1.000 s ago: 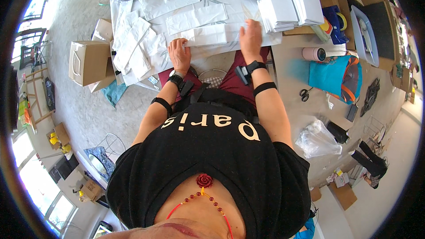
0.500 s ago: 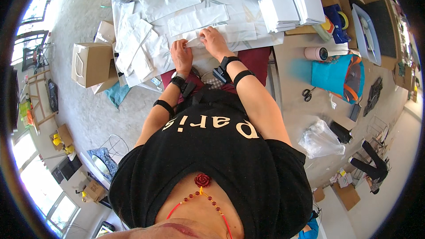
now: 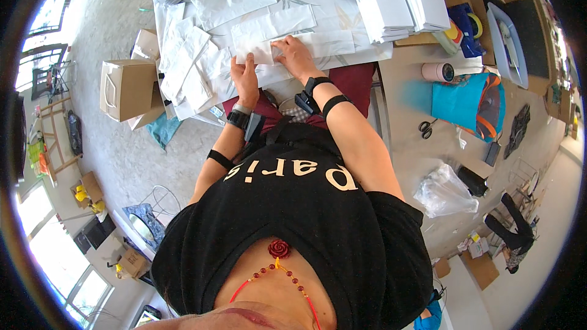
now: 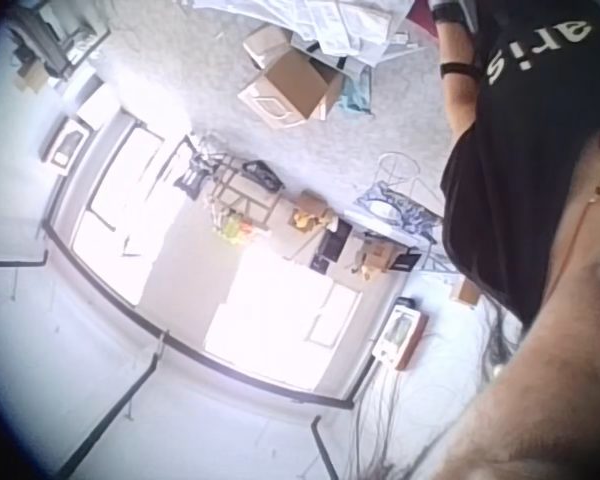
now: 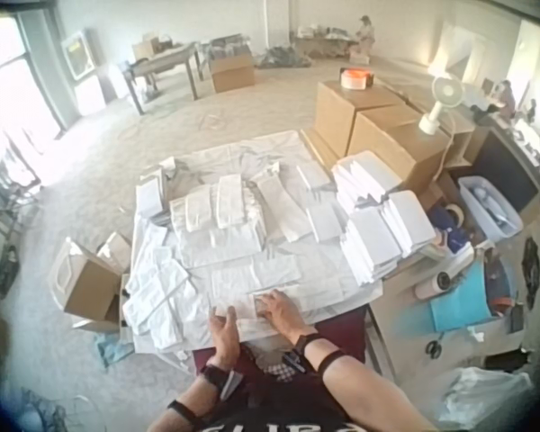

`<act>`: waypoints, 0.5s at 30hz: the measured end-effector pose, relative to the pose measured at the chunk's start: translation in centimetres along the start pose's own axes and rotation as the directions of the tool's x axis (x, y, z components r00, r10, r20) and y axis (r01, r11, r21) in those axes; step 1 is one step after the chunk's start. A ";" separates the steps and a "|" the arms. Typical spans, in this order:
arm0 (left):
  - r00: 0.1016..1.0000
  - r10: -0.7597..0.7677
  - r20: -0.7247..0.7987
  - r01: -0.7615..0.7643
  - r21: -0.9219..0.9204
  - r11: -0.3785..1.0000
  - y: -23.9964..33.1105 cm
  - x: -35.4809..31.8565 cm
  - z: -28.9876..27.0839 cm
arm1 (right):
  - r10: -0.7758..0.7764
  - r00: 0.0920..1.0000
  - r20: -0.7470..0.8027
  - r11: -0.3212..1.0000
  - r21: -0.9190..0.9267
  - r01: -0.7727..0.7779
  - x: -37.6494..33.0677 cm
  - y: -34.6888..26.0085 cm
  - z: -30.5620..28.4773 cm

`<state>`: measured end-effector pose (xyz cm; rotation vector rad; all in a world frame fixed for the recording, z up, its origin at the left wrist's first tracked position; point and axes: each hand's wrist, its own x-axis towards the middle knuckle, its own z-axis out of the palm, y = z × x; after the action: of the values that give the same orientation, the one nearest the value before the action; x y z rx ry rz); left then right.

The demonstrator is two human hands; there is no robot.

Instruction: The person folds long strips of white material and places them onto a stack on a table, handling items one at a time and smoothing them flat by hand.

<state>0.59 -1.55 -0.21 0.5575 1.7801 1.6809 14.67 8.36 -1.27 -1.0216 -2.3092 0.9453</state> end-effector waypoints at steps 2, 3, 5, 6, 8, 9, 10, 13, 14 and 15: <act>0.996 -0.010 0.088 0.022 -0.131 0.991 0.2 -0.1 0.5 | -0.011 1.000 0.004 1.000 -0.006 0.011 0.0 0.1 0.0; 0.995 -0.018 0.102 0.035 -0.163 0.986 0.3 -0.2 0.9 | -0.010 1.000 0.007 1.000 -0.009 0.010 0.0 0.1 0.0; 0.990 -0.032 0.134 0.062 -0.226 0.972 0.8 -0.5 1.7 | -0.005 1.000 0.012 1.000 -0.017 0.005 0.0 0.3 0.1; 0.986 -0.052 0.157 0.090 -0.240 0.967 1.1 -0.6 1.9 | 0.000 1.000 0.019 1.000 -0.026 0.001 0.0 0.4 0.1; 0.975 -0.091 0.204 0.144 -0.265 0.953 1.5 -0.9 2.1 | 0.009 0.999 0.031 0.999 -0.043 -0.008 0.0 0.4 0.1; 0.972 -0.096 0.212 0.150 -0.253 0.956 1.5 -0.8 2.2 | -0.005 1.000 0.018 0.999 -0.050 0.006 0.0 0.4 0.1; 0.971 -0.101 0.217 0.154 -0.242 0.958 1.3 -0.8 2.1 | -0.021 1.000 0.006 0.998 -0.057 0.021 0.0 0.4 0.2; 0.962 -0.123 0.242 0.174 -0.201 0.964 0.5 -0.4 2.0 | -0.050 0.999 -0.012 0.996 -0.069 0.049 -0.1 0.4 0.2; 0.959 -0.131 0.252 0.181 -0.187 0.966 0.3 -0.3 2.0 | -0.056 0.998 -0.015 0.996 -0.072 0.055 -0.1 0.4 0.2; 0.957 -0.129 0.260 0.181 -0.188 0.965 0.1 -0.2 2.0 | -0.061 0.998 -0.018 0.995 -0.076 0.059 -0.1 0.5 0.3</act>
<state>2.14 -0.21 -0.09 0.4935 1.4128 1.5909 14.80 8.38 -1.80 -0.9815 -2.3606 0.8263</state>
